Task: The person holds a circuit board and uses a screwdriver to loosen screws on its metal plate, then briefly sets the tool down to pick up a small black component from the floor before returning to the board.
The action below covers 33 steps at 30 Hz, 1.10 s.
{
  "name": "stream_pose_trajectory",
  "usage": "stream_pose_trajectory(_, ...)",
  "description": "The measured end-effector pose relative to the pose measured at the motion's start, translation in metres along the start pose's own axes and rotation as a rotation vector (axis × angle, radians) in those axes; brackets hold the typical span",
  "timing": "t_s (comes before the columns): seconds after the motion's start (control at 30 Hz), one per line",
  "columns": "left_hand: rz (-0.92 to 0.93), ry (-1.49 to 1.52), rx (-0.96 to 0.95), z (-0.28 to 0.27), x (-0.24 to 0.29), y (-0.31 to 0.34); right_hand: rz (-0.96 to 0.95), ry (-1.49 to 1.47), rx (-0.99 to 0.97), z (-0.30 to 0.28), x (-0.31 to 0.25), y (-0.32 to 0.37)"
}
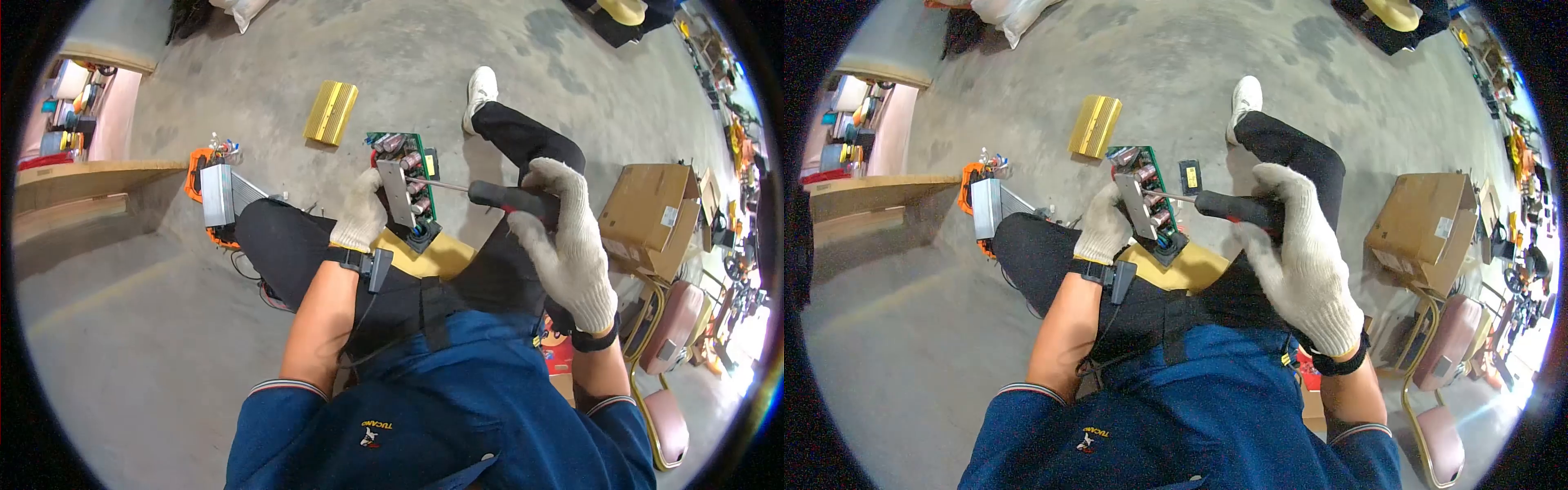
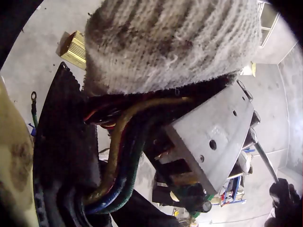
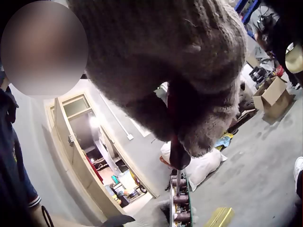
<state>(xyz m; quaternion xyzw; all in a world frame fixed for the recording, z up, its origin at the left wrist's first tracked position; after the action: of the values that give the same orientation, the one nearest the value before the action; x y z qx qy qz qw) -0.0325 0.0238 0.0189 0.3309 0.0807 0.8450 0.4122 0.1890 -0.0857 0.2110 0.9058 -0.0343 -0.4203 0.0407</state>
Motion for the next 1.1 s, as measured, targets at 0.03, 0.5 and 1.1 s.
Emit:
stream_pose_trajectory(0.03, 0.009, 0.004, 0.002, 0.003, 0.0, 0.001, 0.061, -0.018, 0.028, 0.0, 0.002, 0.0)
stream_pose_trajectory(0.5, -0.047, 0.007, -0.271, -0.007, -0.004, -0.005, 0.401, -0.181, -0.019, 0.008, 0.008, -0.012)
stream_pose_trajectory(1.1, 0.02, -0.088, -0.098, -0.01, 0.003, 0.003, 0.424, -0.276, 0.009, 0.01, -0.001, -0.018)
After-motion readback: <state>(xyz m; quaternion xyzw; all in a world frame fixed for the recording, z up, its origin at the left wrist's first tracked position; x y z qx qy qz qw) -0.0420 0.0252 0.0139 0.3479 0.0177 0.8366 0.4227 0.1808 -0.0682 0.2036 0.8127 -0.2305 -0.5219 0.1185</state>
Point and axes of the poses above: each hand's wrist, its own y-axis away from the middle knuckle, its own z-axis out of the palm, x = y × z, the point moved 4 cm from there along -y, towards the middle knuckle, and after that the axes turned 11 degrees about -x, right-handed, at the moved point
